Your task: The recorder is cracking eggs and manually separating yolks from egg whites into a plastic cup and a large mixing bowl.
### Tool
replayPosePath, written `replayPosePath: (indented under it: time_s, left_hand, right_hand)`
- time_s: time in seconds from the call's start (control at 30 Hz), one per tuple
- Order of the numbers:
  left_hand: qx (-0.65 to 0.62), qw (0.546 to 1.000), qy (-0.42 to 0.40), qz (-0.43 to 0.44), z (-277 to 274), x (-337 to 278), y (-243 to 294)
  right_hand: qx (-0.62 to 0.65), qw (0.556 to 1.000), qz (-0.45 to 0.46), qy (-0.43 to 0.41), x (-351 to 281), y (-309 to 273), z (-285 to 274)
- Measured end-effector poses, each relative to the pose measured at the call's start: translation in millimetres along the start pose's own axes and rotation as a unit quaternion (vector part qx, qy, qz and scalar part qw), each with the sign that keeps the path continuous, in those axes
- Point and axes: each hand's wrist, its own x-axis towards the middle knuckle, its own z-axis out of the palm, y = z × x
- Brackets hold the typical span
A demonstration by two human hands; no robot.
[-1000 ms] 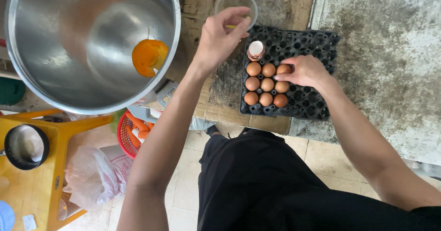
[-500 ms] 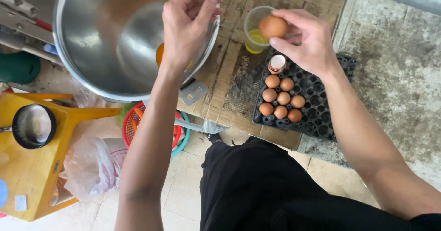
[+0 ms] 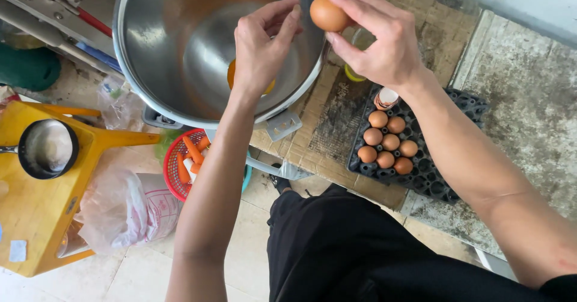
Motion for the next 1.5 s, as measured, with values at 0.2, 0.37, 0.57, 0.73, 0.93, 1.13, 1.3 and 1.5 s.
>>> replayPosePath:
  time_s: [0.2, 0.37, 0.57, 0.73, 0.93, 1.13, 1.3, 1.5]
  left_hand:
    - [-0.006, 0.993, -0.073, 0.092, -8.5, -8.0, 26.2]
    - [-0.038, 0.978, -0.163, 0.128, 9.6, 0.3, 37.7]
    - [-0.020, 0.978, -0.183, 0.095, 57.8, 16.4, 47.0]
    - [0.050, 0.974, -0.180, 0.128, 102.4, 23.4, 47.9]
    - [0.179, 0.955, -0.170, 0.162, 143.0, 29.6, 20.9]
    - [0.224, 0.944, -0.208, 0.120, 163.8, 42.0, -17.4]
    - [0.164, 0.958, -0.210, 0.109, 176.4, 54.2, -49.8]
    - [0.168, 0.958, -0.217, 0.080, 177.4, 67.9, -60.9]
  right_hand:
    - [0.183, 0.980, 0.083, -0.009, -2.8, 7.4, 1.0]
    - [0.524, 0.804, 0.282, 0.002, -4.5, 14.5, -20.3]
    - [0.523, 0.800, 0.293, 0.008, -30.1, 35.6, -48.6]
    - [0.361, 0.895, 0.262, 0.004, -55.8, 59.5, -61.2]
    - [0.336, 0.874, 0.351, 0.023, -90.2, 100.8, -37.0]
    - [0.341, 0.822, 0.454, 0.046, -104.6, 122.0, -12.2]
    - [0.390, 0.775, 0.494, 0.054, -107.8, 133.6, -4.6]
    - [0.439, 0.758, 0.479, 0.056, -116.2, 147.1, 1.1]
